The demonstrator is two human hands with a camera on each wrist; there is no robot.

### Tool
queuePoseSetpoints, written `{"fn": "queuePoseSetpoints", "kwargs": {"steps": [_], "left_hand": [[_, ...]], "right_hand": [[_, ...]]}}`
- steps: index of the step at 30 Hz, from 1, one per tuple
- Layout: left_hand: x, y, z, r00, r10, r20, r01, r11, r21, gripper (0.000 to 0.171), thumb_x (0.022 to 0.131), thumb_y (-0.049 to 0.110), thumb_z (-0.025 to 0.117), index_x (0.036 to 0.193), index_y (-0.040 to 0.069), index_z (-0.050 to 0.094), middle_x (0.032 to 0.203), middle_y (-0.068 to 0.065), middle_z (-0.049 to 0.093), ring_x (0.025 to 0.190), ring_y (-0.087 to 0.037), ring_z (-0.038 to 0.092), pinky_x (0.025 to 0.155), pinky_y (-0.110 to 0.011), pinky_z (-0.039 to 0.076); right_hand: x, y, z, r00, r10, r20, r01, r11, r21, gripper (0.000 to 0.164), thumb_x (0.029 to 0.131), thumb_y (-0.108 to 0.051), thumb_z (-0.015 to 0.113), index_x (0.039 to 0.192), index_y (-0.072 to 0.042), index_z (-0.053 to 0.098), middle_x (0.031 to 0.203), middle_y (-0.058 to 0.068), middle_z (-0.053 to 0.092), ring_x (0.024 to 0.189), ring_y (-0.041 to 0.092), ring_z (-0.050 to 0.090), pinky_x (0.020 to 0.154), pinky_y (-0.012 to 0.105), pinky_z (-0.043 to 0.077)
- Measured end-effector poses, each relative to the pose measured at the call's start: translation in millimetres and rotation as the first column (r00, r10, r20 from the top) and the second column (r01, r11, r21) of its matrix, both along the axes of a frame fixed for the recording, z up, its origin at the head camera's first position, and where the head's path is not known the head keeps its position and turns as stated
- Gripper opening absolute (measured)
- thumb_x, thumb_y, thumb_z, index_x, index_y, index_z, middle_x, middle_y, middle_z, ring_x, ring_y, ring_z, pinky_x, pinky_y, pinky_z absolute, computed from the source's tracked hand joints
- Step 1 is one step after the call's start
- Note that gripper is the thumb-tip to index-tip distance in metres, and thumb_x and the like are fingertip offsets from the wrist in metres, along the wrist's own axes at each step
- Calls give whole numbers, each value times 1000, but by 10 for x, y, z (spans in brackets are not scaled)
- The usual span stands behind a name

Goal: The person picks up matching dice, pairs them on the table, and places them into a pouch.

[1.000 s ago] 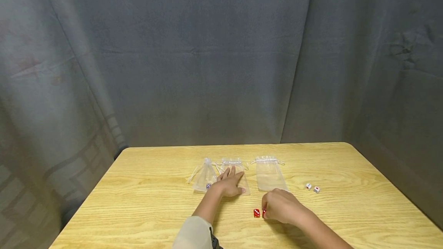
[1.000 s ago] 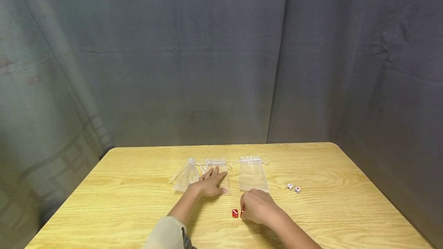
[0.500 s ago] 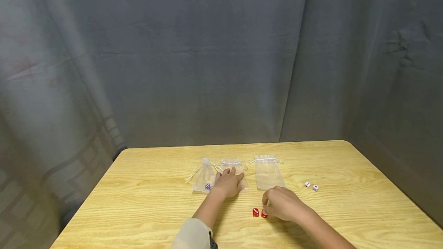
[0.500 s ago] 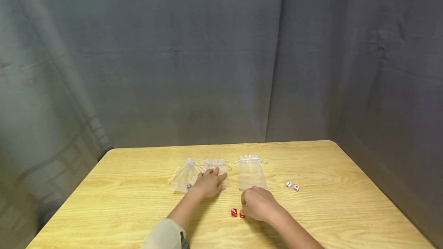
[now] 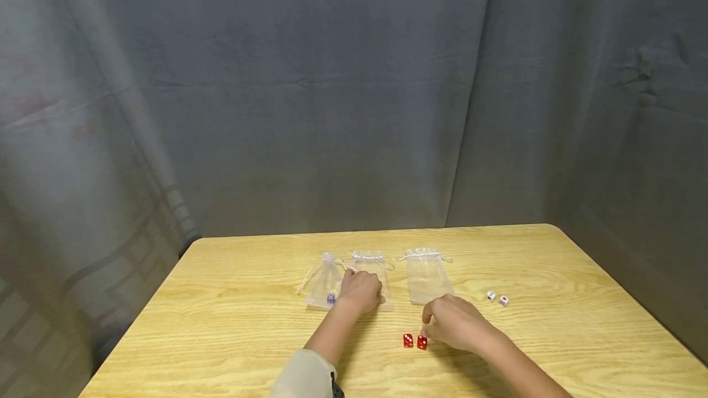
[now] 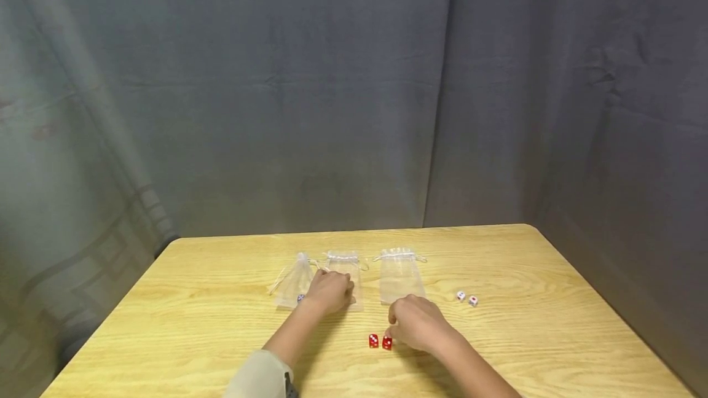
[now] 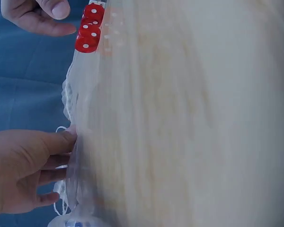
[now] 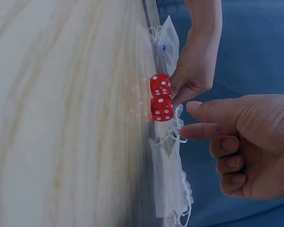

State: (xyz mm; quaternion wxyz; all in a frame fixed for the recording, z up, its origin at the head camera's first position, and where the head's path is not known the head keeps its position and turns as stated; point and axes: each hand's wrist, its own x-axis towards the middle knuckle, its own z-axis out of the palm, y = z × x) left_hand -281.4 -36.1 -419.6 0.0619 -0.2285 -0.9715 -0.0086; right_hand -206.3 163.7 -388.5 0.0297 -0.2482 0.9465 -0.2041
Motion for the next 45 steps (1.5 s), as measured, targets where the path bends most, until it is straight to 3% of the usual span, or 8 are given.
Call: {"fn": "queuePoseSetpoints", "kwargs": {"steps": [8, 12, 18, 23, 27, 34, 41, 45], "left_hand": [[-43, 1, -42, 998, -1, -66, 2, 1000, 20, 28, 80, 10, 62, 55, 22, 62, 56, 9, 54, 57, -9, 49, 76, -37, 37], [-56, 8, -23, 983, -17, -183, 34, 995, 94, 35, 82, 10, 60, 50, 21, 53, 49, 10, 48, 49, -7, 44, 76, -36, 37], [-1, 32, 195, 878, -66, -474, 200, 950, 240, 32, 85, 13, 63, 55, 20, 54, 52, 11, 55, 49, -6, 44, 74, -33, 35], [87, 29, 369, 804, -90, -587, 299, 915, 269, 21, 83, 11, 65, 64, 19, 63, 64, 12, 64, 58, -5, 54, 76, -33, 36], [159, 15, 459, 769, -106, -630, 343, 900, 268, 12, 82, 12, 67, 71, 18, 68, 71, 11, 68, 64, -5, 58, 77, -33, 37], [279, -13, 542, 711, -145, -688, 410, 881, 238, 6, 78, 11, 71, 76, 17, 72, 81, 7, 70, 70, -6, 61, 79, -34, 38], [421, -6, 610, 649, -185, -738, 444, 880, 169, 7, 77, 12, 70, 81, 15, 74, 85, 5, 71, 73, -7, 63, 79, -35, 40], [510, 5, 648, 620, -201, -758, 465, 873, 149, 7, 77, 11, 69, 80, 15, 74, 85, 5, 71, 73, -7, 63, 79, -34, 39]], "right_hand": [[10, 6, 1, 1000, 15, -1, -15, 1000, -7, 16, 77, -18, 74, 84, -5, 70, 85, 8, 68, 54, 5, 46, 49, 24, 40], [-1, 4, 13, 1000, -8, -18, 8, 1000, -5, 14, 77, -20, 73, 83, -7, 70, 88, 8, 68, 54, 6, 46, 50, 25, 40], [-54, -23, 19, 990, -76, -115, 75, 997, -16, 11, 79, -21, 72, 82, -11, 71, 87, 4, 69, 59, 5, 51, 52, 25, 41], [-84, -62, 30, 978, -140, -157, 129, 989, -78, 9, 81, -20, 70, 83, -11, 72, 74, -5, 65, 53, 3, 45, 50, 23, 38], [-97, -70, 46, 966, -188, -180, 167, 978, -125, 10, 83, -20, 68, 84, -11, 72, 67, -8, 58, 50, 5, 39, 47, 24, 34], [-121, -66, 80, 944, -260, -205, 209, 949, -237, 15, 85, -20, 66, 89, -7, 73, 91, 5, 69, 66, 9, 55, 58, 29, 45], [-112, -51, 124, 948, -303, -92, 239, 876, -420, 25, 92, -25, 58, 95, -3, 71, 81, 5, 67, 61, 14, 55, 58, 29, 47], [-86, -49, 148, 956, -293, -20, 240, 818, -523, 35, 97, -30, 47, 95, -3, 70, 93, 10, 68, 91, 28, 62, 78, 43, 49]]}}
